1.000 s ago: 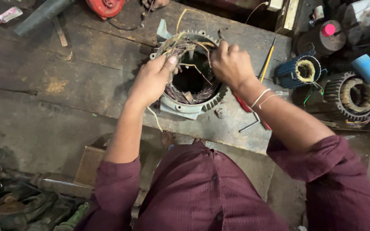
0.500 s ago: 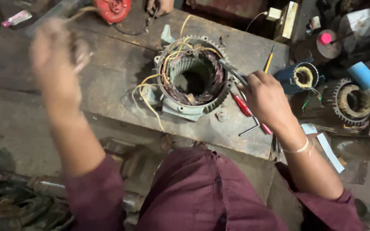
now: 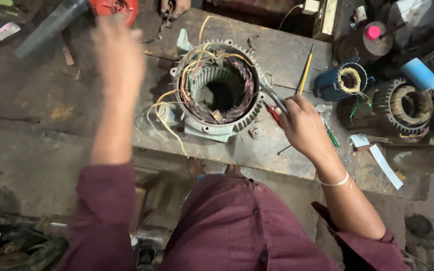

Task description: The person uses a screwdriver and pliers to remove old copper windings from a motor stator. They pull out the wires and scrape away insulation while another person assists by holding the stator.

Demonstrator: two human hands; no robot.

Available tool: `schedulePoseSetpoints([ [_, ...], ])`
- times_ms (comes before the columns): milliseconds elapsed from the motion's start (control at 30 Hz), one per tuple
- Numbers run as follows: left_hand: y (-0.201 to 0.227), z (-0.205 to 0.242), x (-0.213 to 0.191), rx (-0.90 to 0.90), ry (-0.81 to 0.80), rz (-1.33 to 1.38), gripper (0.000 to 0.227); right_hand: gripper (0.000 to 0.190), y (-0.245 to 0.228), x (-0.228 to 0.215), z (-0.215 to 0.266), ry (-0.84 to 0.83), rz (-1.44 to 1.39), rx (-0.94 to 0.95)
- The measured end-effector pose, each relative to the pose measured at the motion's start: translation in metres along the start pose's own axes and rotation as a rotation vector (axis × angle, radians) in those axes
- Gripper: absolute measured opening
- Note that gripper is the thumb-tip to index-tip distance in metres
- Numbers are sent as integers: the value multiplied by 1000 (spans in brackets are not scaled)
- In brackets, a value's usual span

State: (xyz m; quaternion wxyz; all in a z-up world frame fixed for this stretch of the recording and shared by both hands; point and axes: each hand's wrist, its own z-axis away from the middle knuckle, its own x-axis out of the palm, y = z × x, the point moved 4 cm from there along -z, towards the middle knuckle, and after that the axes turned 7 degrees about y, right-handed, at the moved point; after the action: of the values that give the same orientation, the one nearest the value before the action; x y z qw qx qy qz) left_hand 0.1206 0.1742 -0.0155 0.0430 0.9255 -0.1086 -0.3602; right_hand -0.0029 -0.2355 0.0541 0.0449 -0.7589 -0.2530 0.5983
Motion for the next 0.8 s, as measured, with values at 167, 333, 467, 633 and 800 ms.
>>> schedulePoseSetpoints([
  [167,175,-13,-3,362,-50,396,48,22,-3,16,-15,69,249,-113],
  [333,189,-27,27,341,-195,133,14,19,-13,43,-39,115,523,-248],
  [467,166,-17,32,249,-202,419,6,24,-16,59,-57,149,655,-295],
  [633,165,-5,27,282,-163,445,6,30,-29,71,-61,131,841,-369],
  [800,163,-10,23,278,-173,483,11,30,-35,84,-65,-66,913,-372],
])
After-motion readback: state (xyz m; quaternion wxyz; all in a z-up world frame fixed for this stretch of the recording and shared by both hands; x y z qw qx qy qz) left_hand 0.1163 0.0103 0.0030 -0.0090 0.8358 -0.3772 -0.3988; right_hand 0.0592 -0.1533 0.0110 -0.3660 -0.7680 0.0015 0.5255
